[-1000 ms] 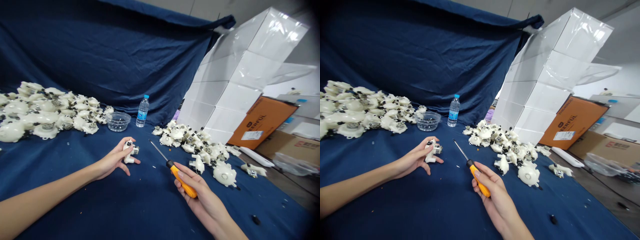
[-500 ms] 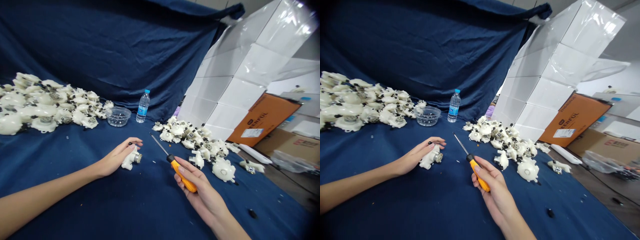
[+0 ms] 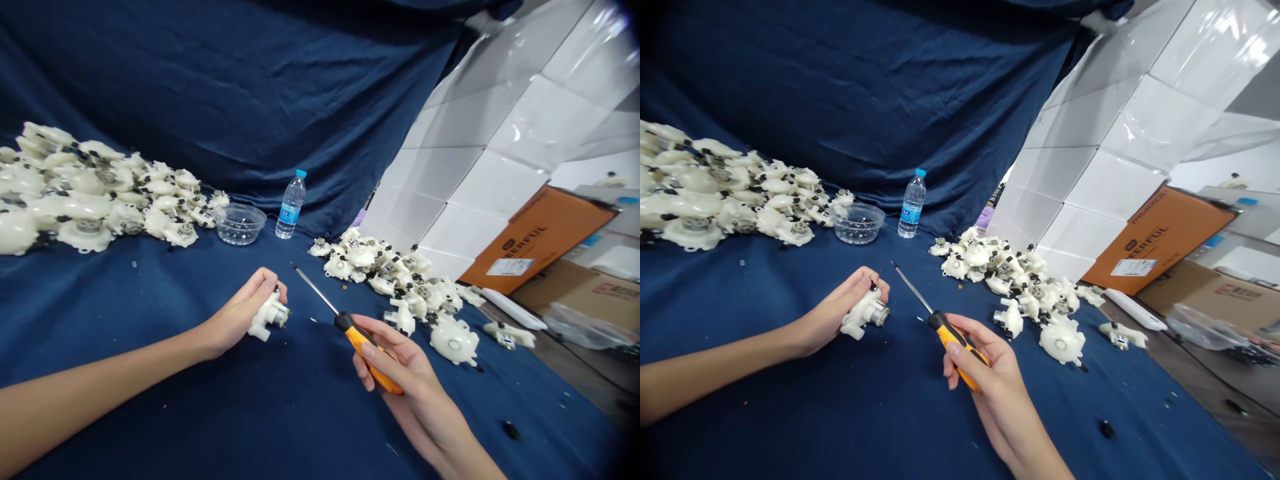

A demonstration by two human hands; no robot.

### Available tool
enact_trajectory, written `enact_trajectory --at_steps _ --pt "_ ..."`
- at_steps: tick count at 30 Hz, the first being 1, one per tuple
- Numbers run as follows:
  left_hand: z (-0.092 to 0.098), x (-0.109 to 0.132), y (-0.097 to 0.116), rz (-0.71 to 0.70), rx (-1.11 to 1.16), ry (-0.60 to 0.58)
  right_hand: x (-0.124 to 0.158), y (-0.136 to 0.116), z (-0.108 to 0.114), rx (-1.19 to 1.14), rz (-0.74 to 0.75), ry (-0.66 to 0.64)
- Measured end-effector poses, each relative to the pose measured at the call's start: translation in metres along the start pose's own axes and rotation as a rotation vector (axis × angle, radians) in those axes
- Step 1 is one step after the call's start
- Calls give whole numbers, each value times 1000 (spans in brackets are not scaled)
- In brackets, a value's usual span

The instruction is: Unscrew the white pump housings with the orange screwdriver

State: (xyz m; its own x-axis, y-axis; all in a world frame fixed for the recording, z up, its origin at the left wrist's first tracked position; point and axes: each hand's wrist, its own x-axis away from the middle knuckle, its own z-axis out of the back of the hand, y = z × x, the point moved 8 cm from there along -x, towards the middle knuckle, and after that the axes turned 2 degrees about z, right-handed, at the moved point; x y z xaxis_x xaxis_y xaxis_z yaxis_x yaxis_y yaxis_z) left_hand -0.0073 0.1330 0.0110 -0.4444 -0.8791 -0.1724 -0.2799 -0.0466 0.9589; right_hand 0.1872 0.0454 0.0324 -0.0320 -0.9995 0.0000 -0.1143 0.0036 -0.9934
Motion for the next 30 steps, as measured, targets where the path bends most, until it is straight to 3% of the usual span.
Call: enact_trajectory --at_steps 5,10,30 --pt "15 -5 7 -60 4 71 3 0 -3 113 9 -28" --pt "28 -8 8 -75 47 139 3 -1 -2 307 32 23" --pt "19 -4 5 54 10 96 2 -6 -4 394 97 40"
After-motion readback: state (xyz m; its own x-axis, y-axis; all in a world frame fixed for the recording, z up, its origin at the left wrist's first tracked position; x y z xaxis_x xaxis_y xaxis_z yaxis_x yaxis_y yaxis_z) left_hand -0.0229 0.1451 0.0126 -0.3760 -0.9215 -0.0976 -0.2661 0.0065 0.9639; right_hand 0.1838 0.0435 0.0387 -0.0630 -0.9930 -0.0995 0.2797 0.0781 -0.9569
